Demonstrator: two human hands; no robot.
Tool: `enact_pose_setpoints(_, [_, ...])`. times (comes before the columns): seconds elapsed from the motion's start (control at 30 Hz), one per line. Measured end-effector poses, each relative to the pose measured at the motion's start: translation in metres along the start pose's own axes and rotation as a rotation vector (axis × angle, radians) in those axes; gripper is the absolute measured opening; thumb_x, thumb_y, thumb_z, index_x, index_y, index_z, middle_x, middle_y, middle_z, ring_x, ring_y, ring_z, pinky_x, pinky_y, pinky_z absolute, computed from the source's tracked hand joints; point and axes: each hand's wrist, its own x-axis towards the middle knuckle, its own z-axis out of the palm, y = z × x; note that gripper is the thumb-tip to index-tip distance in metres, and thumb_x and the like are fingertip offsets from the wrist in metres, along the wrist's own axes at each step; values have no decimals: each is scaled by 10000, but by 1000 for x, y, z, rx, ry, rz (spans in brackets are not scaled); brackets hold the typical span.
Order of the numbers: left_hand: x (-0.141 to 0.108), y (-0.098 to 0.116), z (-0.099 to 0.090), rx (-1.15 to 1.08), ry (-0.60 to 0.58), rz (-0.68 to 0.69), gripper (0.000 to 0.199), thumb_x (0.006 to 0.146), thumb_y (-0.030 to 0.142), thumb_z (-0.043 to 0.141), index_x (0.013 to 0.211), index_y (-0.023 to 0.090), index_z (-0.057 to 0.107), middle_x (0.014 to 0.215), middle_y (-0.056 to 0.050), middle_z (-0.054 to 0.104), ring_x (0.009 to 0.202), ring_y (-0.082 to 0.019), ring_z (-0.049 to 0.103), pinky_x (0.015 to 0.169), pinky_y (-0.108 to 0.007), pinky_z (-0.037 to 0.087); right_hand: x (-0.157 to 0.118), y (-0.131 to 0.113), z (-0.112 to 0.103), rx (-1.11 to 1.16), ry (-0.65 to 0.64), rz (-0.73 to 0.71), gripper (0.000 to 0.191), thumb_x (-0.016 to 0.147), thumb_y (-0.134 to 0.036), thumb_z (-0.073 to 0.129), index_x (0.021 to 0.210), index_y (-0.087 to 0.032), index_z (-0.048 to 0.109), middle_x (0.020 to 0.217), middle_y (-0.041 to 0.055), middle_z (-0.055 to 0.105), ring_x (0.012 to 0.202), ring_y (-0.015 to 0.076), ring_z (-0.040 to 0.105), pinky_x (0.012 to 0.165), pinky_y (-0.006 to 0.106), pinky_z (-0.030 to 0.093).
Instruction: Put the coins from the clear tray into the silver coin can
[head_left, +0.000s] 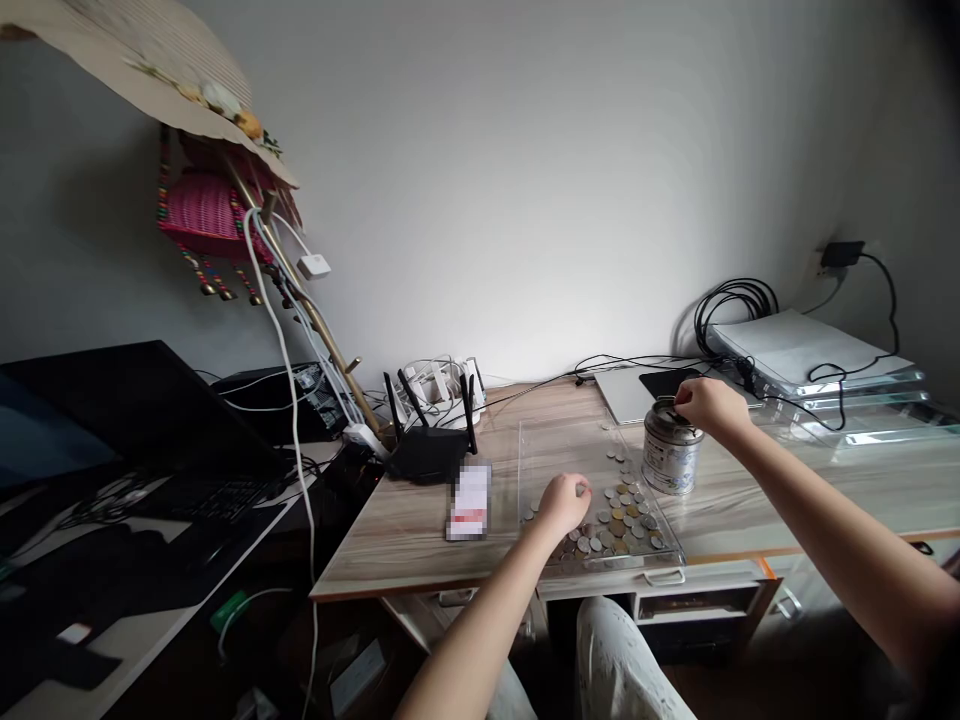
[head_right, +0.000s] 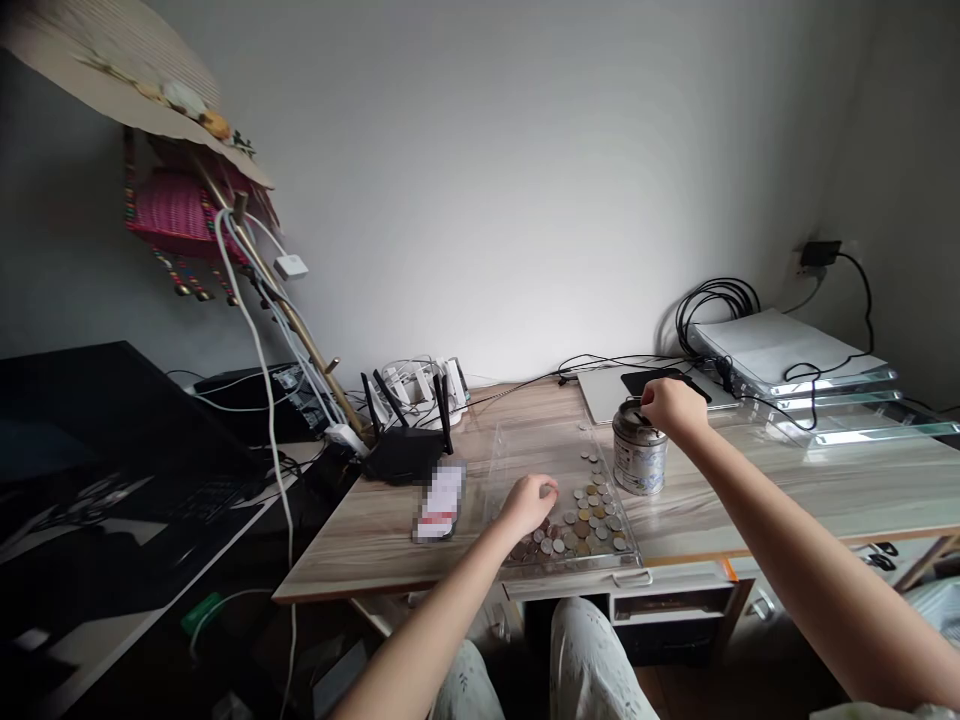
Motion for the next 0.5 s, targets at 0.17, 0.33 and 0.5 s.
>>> enact_pose_setpoints(0.17, [60,12,9,252,-126,77,317,802,320,428,1057,204,576,1121,-58,568,1046,-174,500,883,-251,378,0,0,22,-85,-46,51,230,685,-346,480,695,-192,650,738,65,629,598,138,516,479,248,269])
enact_pose_setpoints(0.33, [121,27,20,329,-144,89,372,831,252,332,1147,144,496,1228,-134,468,1150,-225,406,907,-325,361,-7,-11,19,-132,57,-29,255,744,-377,454,721,-212,647,746,57,626,687,162,520,489,251,265])
enact_pose_setpoints(0.5, [146,34,33,380,-258,152,483,829,214,296,1307,143,282,1406,-144,204,1250,-266,259,943,-445,313,-36,-30,5,13,282,-314,294,841,-323,364,855,-212,636,842,55,622,815,149,497,580,226,333])
